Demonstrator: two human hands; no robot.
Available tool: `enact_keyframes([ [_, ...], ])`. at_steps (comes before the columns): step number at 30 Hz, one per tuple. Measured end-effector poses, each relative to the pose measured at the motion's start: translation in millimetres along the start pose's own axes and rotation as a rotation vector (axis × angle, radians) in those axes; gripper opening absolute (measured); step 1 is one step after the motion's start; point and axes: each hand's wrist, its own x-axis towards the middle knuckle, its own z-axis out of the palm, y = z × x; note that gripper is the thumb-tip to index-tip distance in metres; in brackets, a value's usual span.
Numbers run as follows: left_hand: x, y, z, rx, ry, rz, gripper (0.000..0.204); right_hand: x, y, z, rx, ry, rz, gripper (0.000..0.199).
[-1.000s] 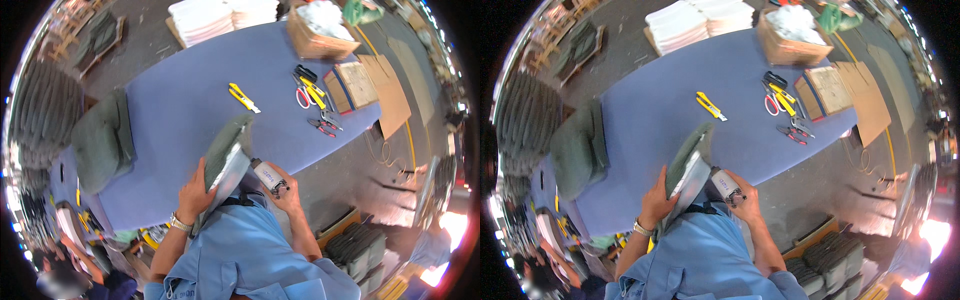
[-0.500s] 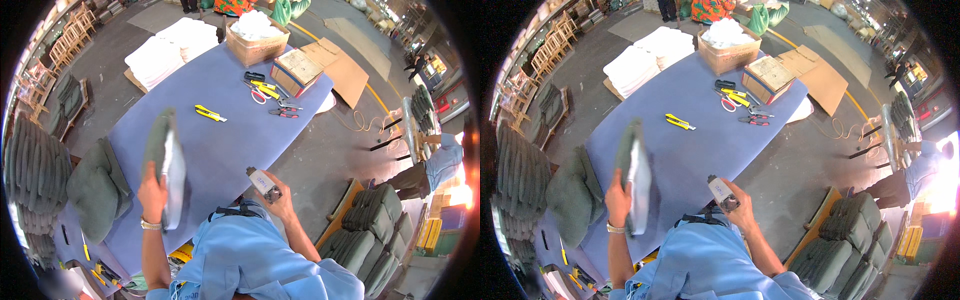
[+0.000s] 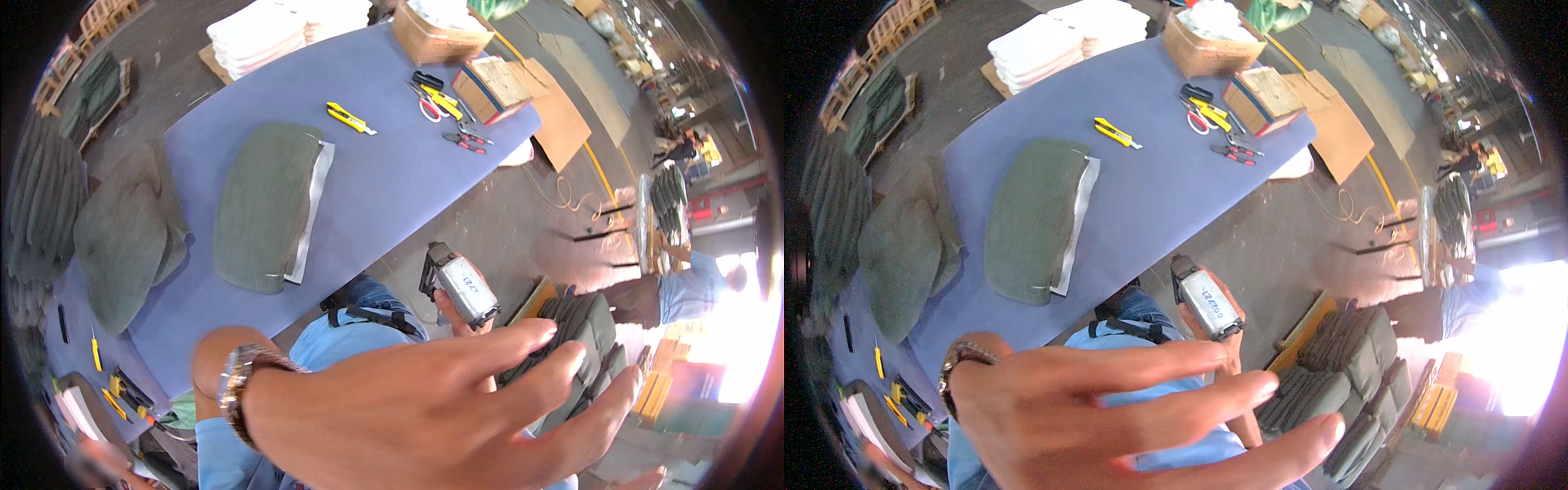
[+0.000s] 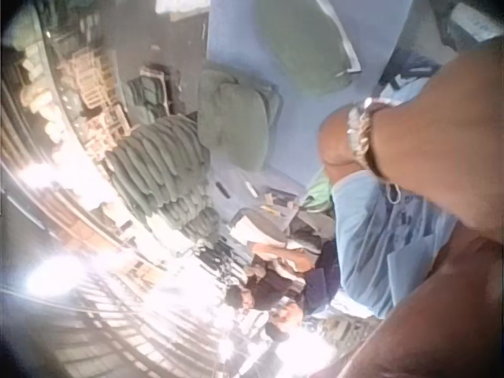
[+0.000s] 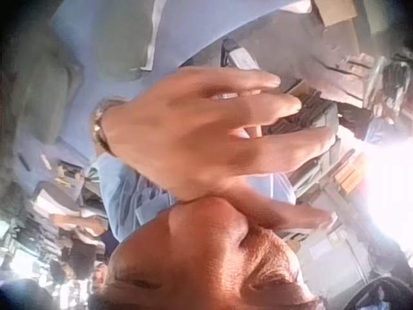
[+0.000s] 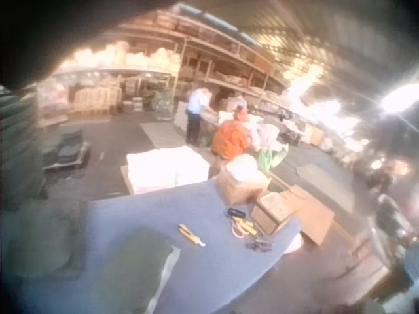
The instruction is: The person staples green fabric onto a white foam cushion using a pneumatic staple gun, then trims excess fabric with a utility knife. The person repeats this process on multiple cushions, folding edges and securing them before stacking the finished items.
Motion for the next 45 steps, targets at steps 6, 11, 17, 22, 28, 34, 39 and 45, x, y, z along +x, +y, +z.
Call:
enact_keyframes([
  [6,-3,21,-3,0.107,-0.035,0.009,0.043,-10,12,-28,0.147,0.036,-0.043,0.068],
  [11,11,24,27,-0.017,-0.11,-0.052,0.043,-4,0,-49,0.369,0.155,-0.066,0.07],
  [17,32,-10,98,-0.088,0.055,-0.017,0.047,30,10,-88,0.748,0.186,-0.149,0.071],
  [22,42,-45,187,-0.444,-0.293,-0.503,0.067,78,37,-147,1.034,0.161,-0.233,0.078],
  [28,13,-57,378,-0.338,-0.278,-0.501,0.074,122,63,-224,1.0,0.119,-0.39,0.053],
  [34,40,-71,449,-0.288,-0.348,-0.587,0.058,162,86,-291,1.081,0.141,-0.467,0.055],
  [39,46,-117,457,-0.444,-0.504,-0.723,0.05,207,116,-329,1.117,-0.018,-0.453,0.054],
  [45,17,-193,479,-0.759,-0.577,-1.067,0.037,263,158,-363,1.268,-0.206,-0.443,0.057],
])
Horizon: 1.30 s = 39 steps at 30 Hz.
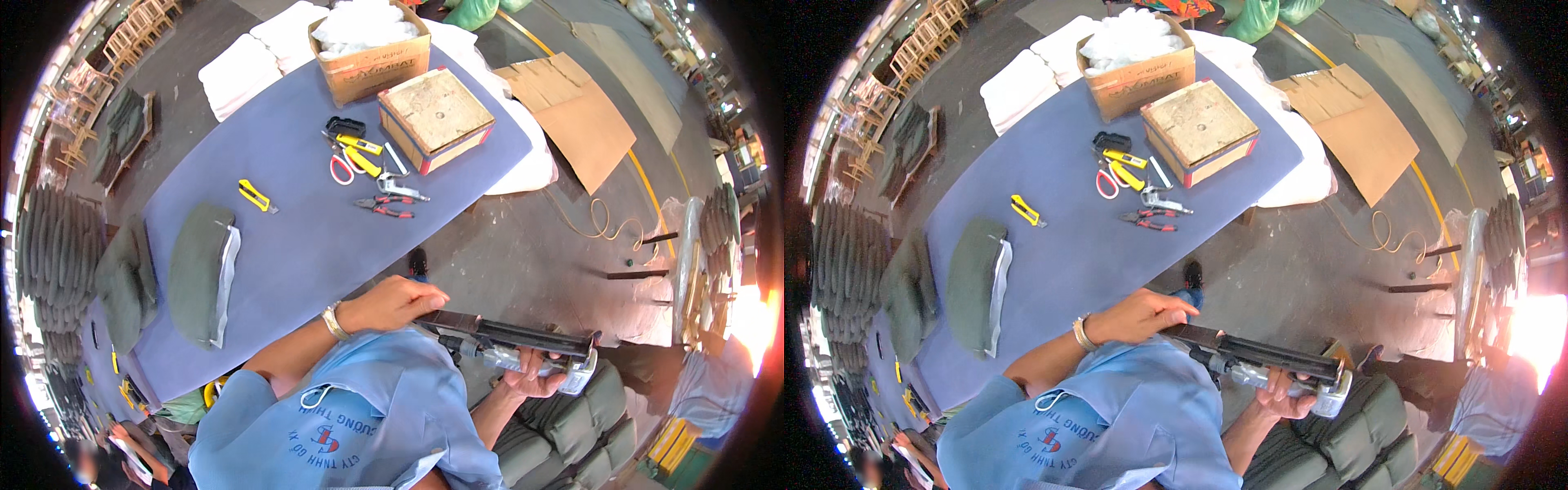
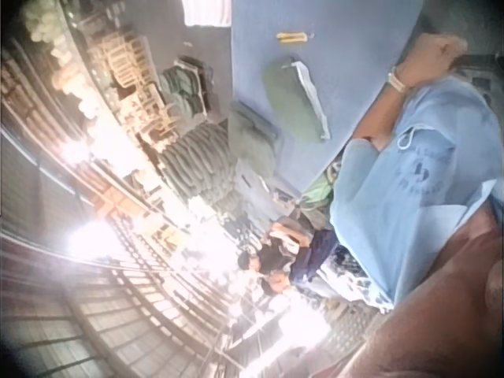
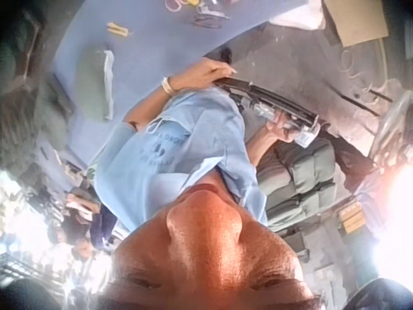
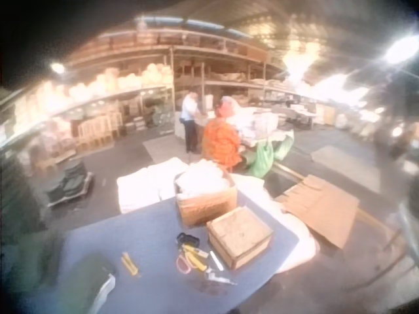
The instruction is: The person staples green fabric onto a white foam cushion using a pneumatic staple gun, then trims excess fabric with a utility knife. The person repeats this process on multiple cushions, folding edges and securing them before stacking the finished items.
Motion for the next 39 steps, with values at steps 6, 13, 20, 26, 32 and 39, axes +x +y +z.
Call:
enact_keyframes([
  [6,110,-129,-80,0.165,0.658,-0.375,0.024,65,-15,-29,-0.004,0.094,-0.019,0.055],
  [13,212,-211,-140,0.538,0.853,-0.677,0.054,148,-13,-23,-0.079,0.105,0.011,0.052],
  [20,225,-210,-145,0.433,1.101,-0.609,0.058,182,-8,-49,-0.214,0.129,0.048,0.053],
  [26,164,-197,-163,-0.299,1.058,-0.444,0.042,208,10,-65,-0.133,0.17,0.147,0.057],
  [32,138,-55,-157,-0.476,0.971,-0.138,0.04,223,44,-67,0.098,0.147,0.257,0.066],
  [39,182,47,-114,-0.308,0.481,0.329,0.033,224,47,-48,0.209,0.108,0.251,0.056],
])
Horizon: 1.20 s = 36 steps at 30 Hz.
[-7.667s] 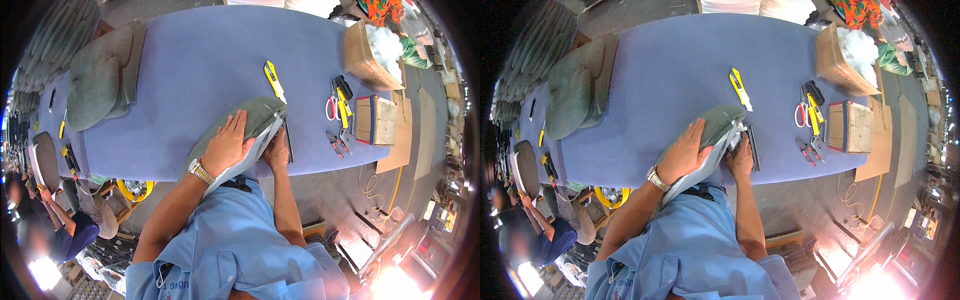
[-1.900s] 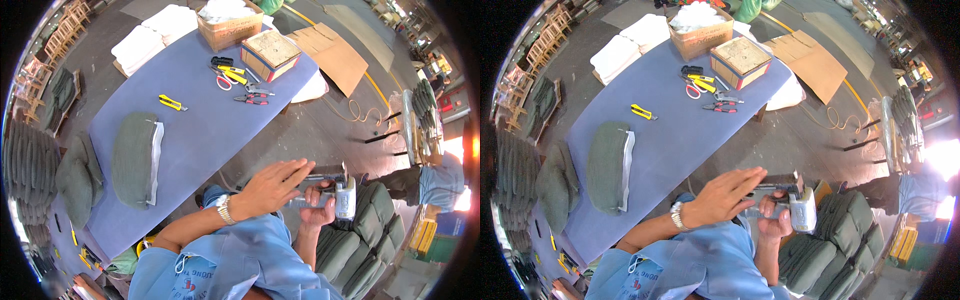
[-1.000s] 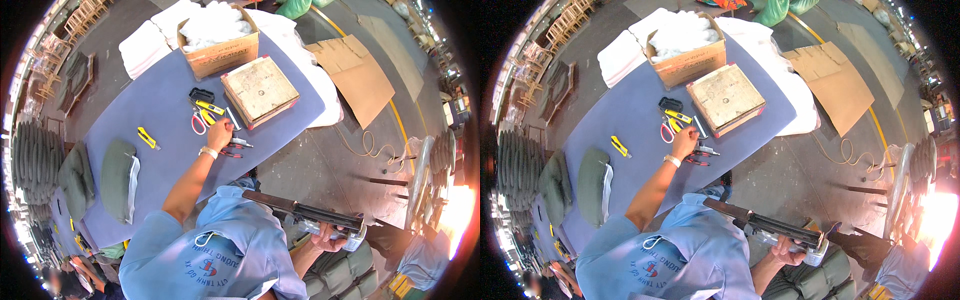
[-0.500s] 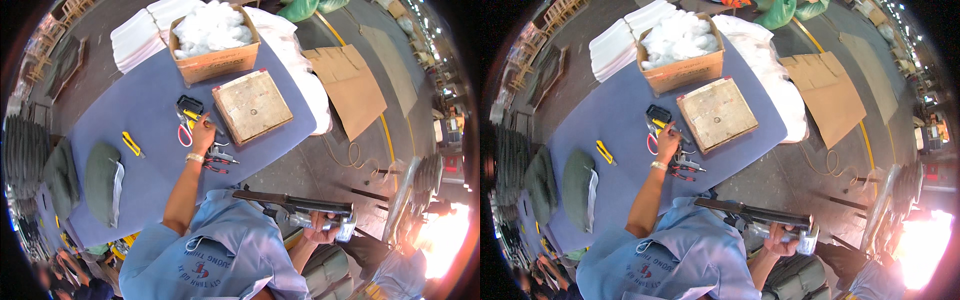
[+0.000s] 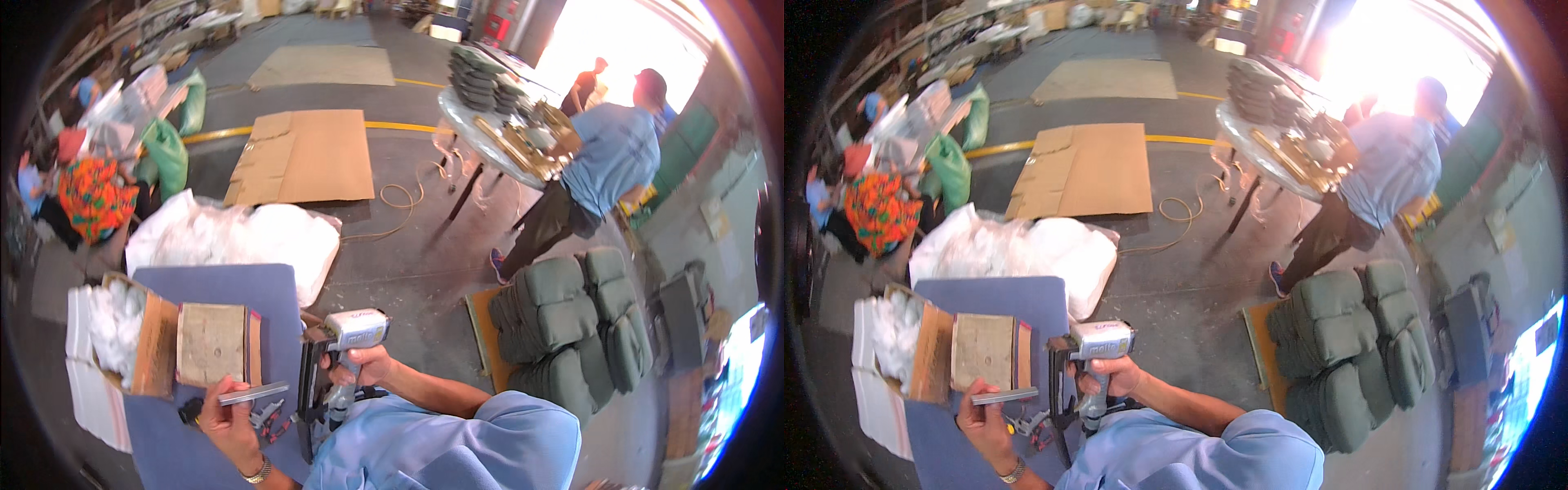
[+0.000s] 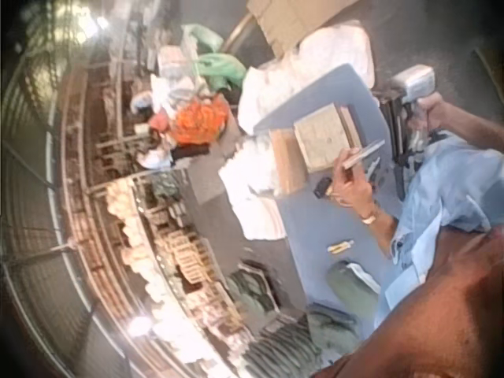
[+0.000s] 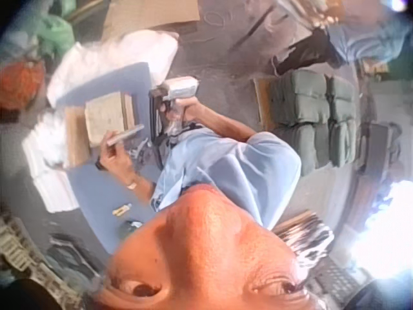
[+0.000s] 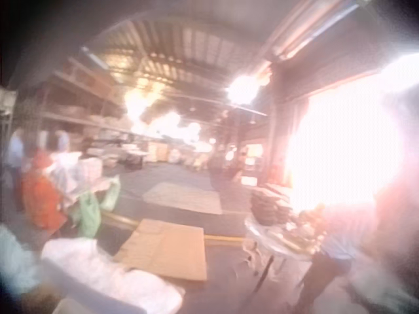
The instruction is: The person staples green fabric onto a white foam cushion using a pneumatic staple gun, then trims excess fabric with a utility knife. The person repeats this process on multiple cushions, folding edges and securing them before stacking the finished items.
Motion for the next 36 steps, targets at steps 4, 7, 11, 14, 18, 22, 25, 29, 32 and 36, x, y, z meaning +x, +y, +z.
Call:
enact_keyframes([
  [4,8,20,55,0.013,-0.166,-0.059,0.028,-35,-5,-19,0.029,-0.06,-0.046,0.058],
  [7,3,16,62,0.173,-0.297,-0.023,0.037,-55,-8,-25,0.011,-0.048,-0.065,0.055],
  [11,-18,51,102,0.371,-0.499,0.013,0.034,-90,-22,-20,0.019,-0.041,-0.071,0.054],
  [14,-42,58,129,0.457,-0.612,-0.038,0.036,-125,-38,-11,-0.013,-0.032,-0.065,0.051],
  [18,-94,68,170,0.554,-0.717,-0.031,0.038,-179,-50,-9,0.018,-0.031,-0.044,0.048],
  [22,-149,47,184,0.481,-0.564,0.037,0.049,-221,-47,-16,0.048,0.057,-0.015,0.047],
  [25,-183,71,213,0.564,-0.414,0.067,0.053,-259,-52,-19,0.119,0.062,0.031,0.047],
  [29,-217,93,206,0.512,-0.301,0.042,0.049,-283,-61,-22,0.146,0.055,-0.036,0.056],
  [32,-268,110,170,0.544,-0.353,-0.048,0.053,-276,-55,-22,0.248,-0.032,-0.003,0.06],
  [36,-347,137,158,0.587,-0.331,-0.229,0.06,-265,-45,4,0.415,-0.016,0.047,0.059],
])
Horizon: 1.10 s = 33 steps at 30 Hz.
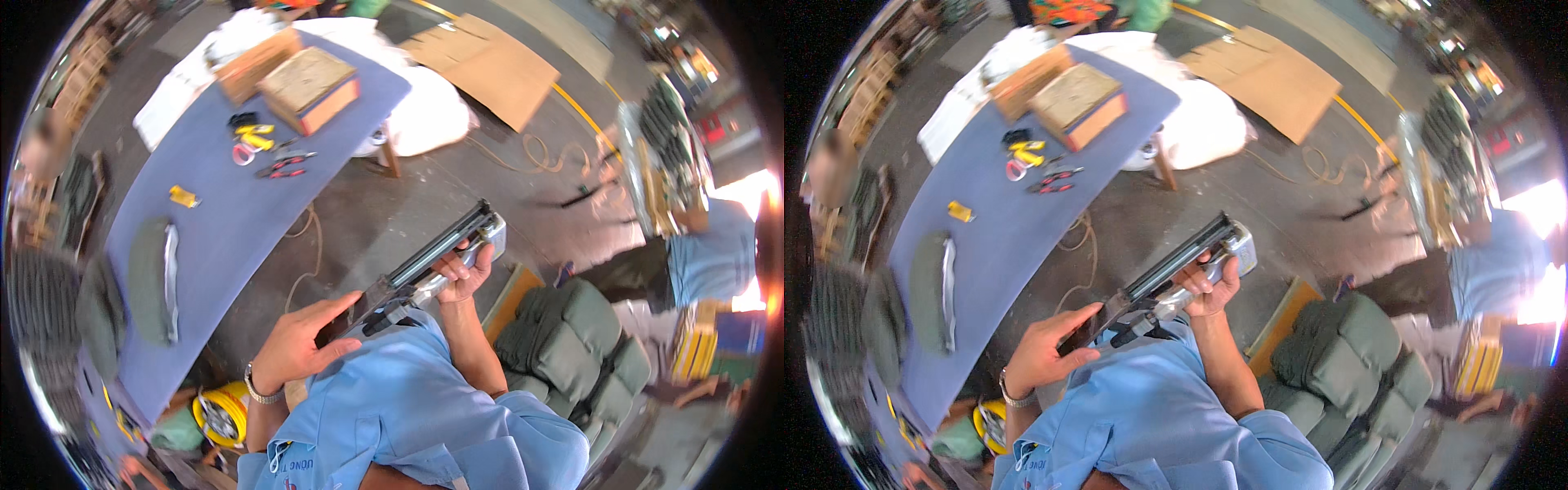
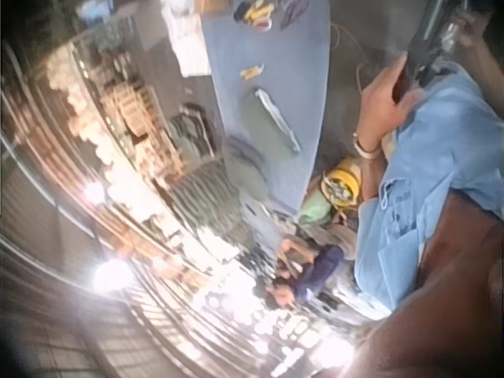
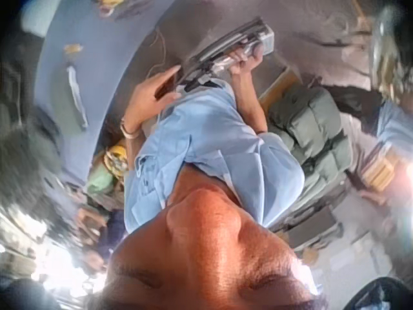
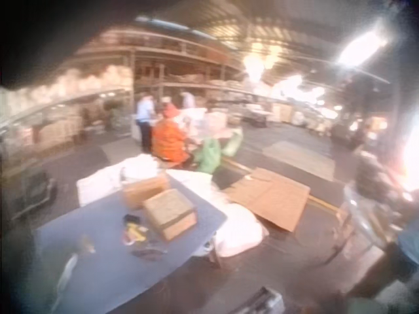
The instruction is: The person staples green fabric onto a white foam cushion using a pneumatic staple gun, then trims excess fabric with a utility knife. The person repeats this process on multiple cushions, folding edges and securing them before stacking the finished items.
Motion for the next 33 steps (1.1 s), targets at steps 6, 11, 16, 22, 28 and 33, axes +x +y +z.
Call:
enact_keyframes([
  [6,-110,-8,25,0.12,0.377,-0.108,0.052,-10,69,-13,0.097,-0.003,0.29,0.054],
  [11,-146,-3,57,-0.004,0.685,-0.254,0.049,-31,141,-5,-0.1,-0.079,0.659,0.055],
  [16,-176,-31,45,0.19,1.011,-0.1,0.047,-45,213,17,-0.26,-0.181,0.833,0.054],
  [22,-186,-22,35,0.14,0.866,-0.243,0.077,-39,226,17,-0.269,-0.262,0.903,0.052],
  [28,-176,-68,4,0.294,0.905,-0.121,0.089,-17,256,50,-0.648,-0.233,0.79,0.05],
  [33,-162,-96,-54,0.301,0.96,-0.054,0.091,35,300,64,-0.755,-0.411,0.831,0.049],
])
